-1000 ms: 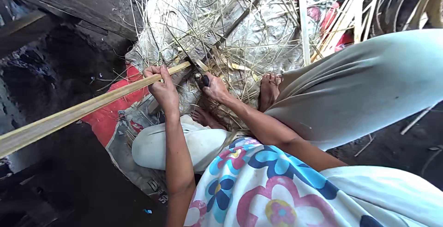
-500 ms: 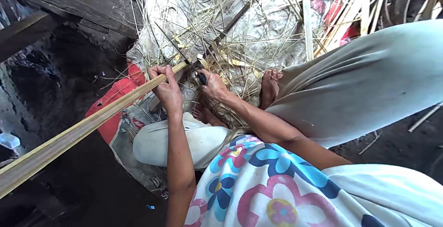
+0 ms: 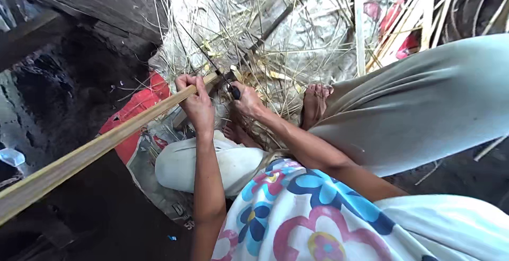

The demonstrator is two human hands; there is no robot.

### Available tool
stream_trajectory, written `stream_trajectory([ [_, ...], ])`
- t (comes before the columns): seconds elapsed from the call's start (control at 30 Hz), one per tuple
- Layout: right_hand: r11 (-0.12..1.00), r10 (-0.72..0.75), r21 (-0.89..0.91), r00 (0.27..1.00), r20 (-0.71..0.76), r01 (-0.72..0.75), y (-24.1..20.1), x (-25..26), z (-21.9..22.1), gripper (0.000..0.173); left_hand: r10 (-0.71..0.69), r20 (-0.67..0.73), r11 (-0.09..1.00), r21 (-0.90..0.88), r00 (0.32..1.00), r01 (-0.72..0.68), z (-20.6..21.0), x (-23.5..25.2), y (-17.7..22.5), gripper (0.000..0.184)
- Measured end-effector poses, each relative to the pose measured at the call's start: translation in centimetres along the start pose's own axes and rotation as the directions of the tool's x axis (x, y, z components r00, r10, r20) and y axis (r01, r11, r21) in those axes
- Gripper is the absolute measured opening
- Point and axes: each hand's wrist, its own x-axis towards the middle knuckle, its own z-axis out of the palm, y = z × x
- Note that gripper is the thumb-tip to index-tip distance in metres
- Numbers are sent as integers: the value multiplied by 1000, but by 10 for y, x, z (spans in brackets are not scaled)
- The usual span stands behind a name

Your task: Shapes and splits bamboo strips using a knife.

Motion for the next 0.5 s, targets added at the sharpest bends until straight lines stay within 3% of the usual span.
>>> stream_trajectory([
  [0.17,998,-46,-33,999,-10,45,-9,-11,-4,56,-27,-18,1000,-6,999,27,9,-3,5,8],
  [0.27,999,33,-12,999,4,-33,8,1,0,53,-1,-26,1000,8,1000,1,6,-3,3,9],
  [0.4,1000,3,-17,1000,-19,-3,-10,-12,-8,54,14,77,993,116,997,-23,6,-7,17,10],
  [0.5,1000,3,5,1000,3,-3,6,-4,-3,54,32,35,992,119,999,-36,9,-8,12,9],
])
